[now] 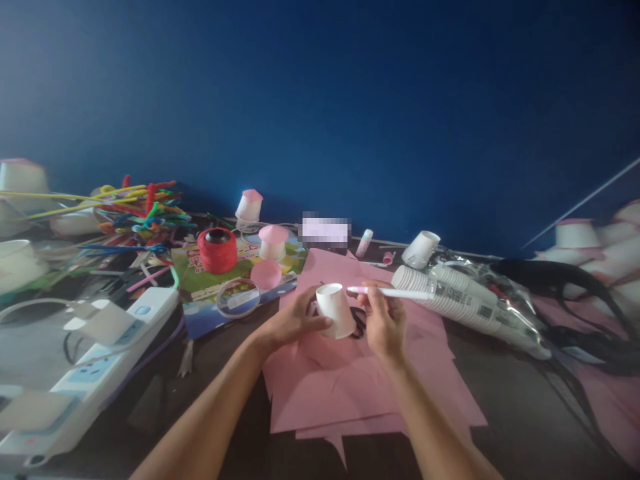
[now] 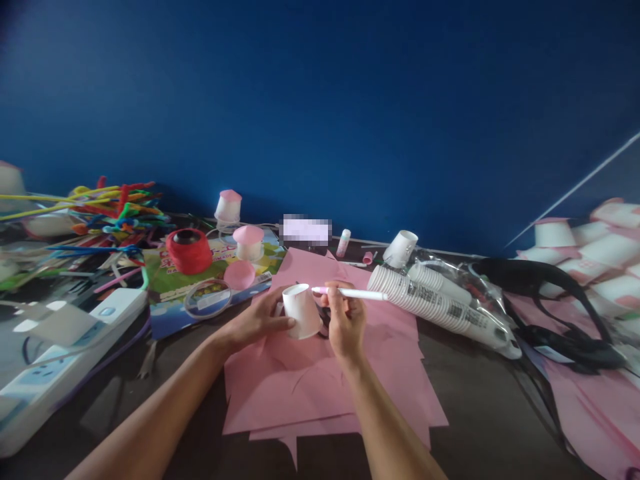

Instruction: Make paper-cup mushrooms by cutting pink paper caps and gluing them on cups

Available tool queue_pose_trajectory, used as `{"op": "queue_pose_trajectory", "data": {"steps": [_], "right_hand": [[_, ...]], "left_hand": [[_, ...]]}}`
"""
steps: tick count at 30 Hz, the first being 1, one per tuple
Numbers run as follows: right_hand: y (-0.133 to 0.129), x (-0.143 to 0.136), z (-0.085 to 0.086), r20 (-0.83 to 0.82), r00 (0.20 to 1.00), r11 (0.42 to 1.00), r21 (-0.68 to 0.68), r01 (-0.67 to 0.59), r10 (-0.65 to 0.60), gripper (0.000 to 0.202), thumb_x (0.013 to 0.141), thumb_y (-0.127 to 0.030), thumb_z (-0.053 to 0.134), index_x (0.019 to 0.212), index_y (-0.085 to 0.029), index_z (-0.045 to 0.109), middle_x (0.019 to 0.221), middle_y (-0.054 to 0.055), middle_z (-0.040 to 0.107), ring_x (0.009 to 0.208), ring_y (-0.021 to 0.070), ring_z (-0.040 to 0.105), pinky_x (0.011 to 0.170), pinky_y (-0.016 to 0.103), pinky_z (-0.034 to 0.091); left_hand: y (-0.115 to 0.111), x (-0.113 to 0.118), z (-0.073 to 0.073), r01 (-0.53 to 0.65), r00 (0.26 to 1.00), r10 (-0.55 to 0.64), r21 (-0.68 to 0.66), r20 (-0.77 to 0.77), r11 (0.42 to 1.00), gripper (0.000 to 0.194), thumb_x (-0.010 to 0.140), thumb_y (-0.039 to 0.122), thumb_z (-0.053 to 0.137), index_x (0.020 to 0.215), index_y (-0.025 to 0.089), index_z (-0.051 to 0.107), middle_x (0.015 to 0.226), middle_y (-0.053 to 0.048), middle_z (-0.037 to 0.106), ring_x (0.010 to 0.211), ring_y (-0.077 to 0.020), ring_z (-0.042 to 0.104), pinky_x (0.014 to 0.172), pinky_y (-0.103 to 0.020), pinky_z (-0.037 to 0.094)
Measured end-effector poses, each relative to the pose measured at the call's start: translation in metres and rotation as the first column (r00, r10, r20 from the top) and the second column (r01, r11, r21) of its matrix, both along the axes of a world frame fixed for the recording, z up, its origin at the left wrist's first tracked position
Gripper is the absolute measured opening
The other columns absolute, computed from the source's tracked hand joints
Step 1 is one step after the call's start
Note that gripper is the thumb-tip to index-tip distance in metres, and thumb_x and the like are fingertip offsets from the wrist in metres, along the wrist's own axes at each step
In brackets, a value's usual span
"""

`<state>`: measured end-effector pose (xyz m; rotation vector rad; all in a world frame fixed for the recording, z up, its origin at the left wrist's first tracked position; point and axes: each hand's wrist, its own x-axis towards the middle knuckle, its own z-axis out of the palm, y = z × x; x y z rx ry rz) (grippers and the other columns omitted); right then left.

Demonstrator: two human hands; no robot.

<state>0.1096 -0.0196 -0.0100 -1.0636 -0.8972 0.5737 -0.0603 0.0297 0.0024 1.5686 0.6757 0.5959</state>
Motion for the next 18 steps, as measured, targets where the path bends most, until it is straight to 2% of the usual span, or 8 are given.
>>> {"op": "queue_pose_trajectory", "data": {"steps": [3, 11, 18], "right_hand": [[0.0008, -0.0002, -0.0005, -0.031, 1.000, 1.000, 0.000, 0.001, -0.001, 0.019, 0.080, -0.035, 0.057, 0.084, -0.017, 0.063, 0.062, -0.001, 0.059, 0.059, 0.0121, 0.056, 0.060, 0.027, 0.045], [0.0014, -0.0009, -0.0004, 0.009, 1.000, 1.000, -0.013, 0.021, -0.021, 0.023, 0.079, -0.037, 0.057, 0.082, -0.016, 0.063, 0.060, -0.001, 0.058, 0.057, 0.0119, 0.055, 0.058, 0.027, 0.045], [0.0031, -0.0011, -0.0007, -0.027, 1.000, 0.999, -0.037, 0.014, -0.015, 0.022, 0.079, -0.037, 0.058, 0.082, -0.016, 0.062, 0.059, -0.001, 0.057, 0.056, 0.0119, 0.054, 0.057, 0.027, 0.045]], "left_hand": [[0.0000, -0.0001, -0.0001, 0.013, 1.000, -0.013, -0.005, 0.016, 1.000, 0.067, 0.069, 0.025, 0.066, 0.129, 0.016, 0.039, 0.104, -0.006, 0.056, 0.094, -0.0208, 0.050, 0.080, -0.031, 0.041], [0.0002, 0.0003, -0.0030, 0.015, 0.999, -0.015, -0.013, 0.028, 1.000, 0.068, 0.069, 0.025, 0.067, 0.130, 0.016, 0.038, 0.102, -0.006, 0.057, 0.090, -0.0196, 0.051, 0.075, -0.029, 0.042], [0.0002, -0.0003, -0.0034, 0.010, 0.999, -0.010, -0.014, 0.035, 1.000, 0.066, 0.069, 0.025, 0.067, 0.129, 0.017, 0.040, 0.108, -0.008, 0.057, 0.095, -0.0218, 0.052, 0.079, -0.031, 0.042]]}}
